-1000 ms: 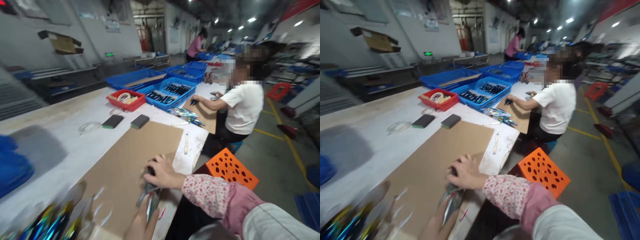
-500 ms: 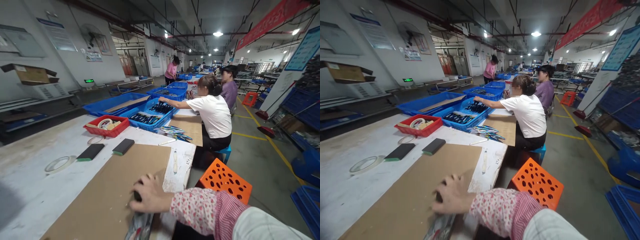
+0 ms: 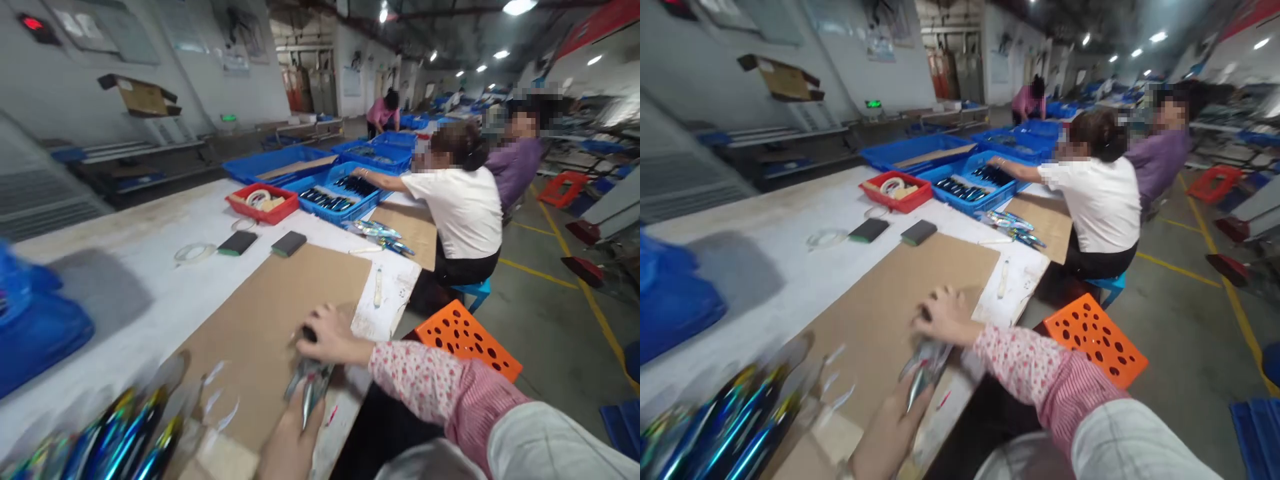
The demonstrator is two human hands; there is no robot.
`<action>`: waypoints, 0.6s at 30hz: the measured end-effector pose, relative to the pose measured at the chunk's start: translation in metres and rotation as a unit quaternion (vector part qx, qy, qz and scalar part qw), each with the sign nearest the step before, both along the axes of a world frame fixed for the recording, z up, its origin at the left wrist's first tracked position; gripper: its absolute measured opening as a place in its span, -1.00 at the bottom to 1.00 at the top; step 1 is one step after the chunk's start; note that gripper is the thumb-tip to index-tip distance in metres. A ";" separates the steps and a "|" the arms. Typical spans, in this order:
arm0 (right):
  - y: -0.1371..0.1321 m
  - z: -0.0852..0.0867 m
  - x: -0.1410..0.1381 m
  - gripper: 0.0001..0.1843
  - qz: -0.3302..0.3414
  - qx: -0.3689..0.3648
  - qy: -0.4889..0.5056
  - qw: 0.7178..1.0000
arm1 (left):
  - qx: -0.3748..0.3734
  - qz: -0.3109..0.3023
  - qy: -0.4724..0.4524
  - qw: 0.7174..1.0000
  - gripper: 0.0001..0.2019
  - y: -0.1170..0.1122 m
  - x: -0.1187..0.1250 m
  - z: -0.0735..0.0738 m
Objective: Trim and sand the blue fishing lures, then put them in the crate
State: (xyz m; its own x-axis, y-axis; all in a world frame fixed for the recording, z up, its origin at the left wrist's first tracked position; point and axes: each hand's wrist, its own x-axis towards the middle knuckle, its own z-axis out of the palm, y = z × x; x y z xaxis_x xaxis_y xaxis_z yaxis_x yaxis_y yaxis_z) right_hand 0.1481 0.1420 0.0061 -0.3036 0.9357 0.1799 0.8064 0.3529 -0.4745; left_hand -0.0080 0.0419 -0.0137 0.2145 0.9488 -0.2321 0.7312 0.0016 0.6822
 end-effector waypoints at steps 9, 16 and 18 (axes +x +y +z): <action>-0.001 0.001 0.007 -0.69 0.040 -0.004 0.007 0.999 | -0.064 0.008 -0.032 0.997 -0.43 -0.006 0.019 0.027; -0.002 -0.001 0.006 -0.69 0.026 0.026 0.019 0.999 | -0.041 0.035 -0.071 0.996 -0.47 -0.008 0.019 0.024; -0.001 -0.003 0.007 -0.70 0.043 0.011 0.033 0.998 | -0.045 0.035 -0.076 0.995 -0.47 -0.008 0.018 0.024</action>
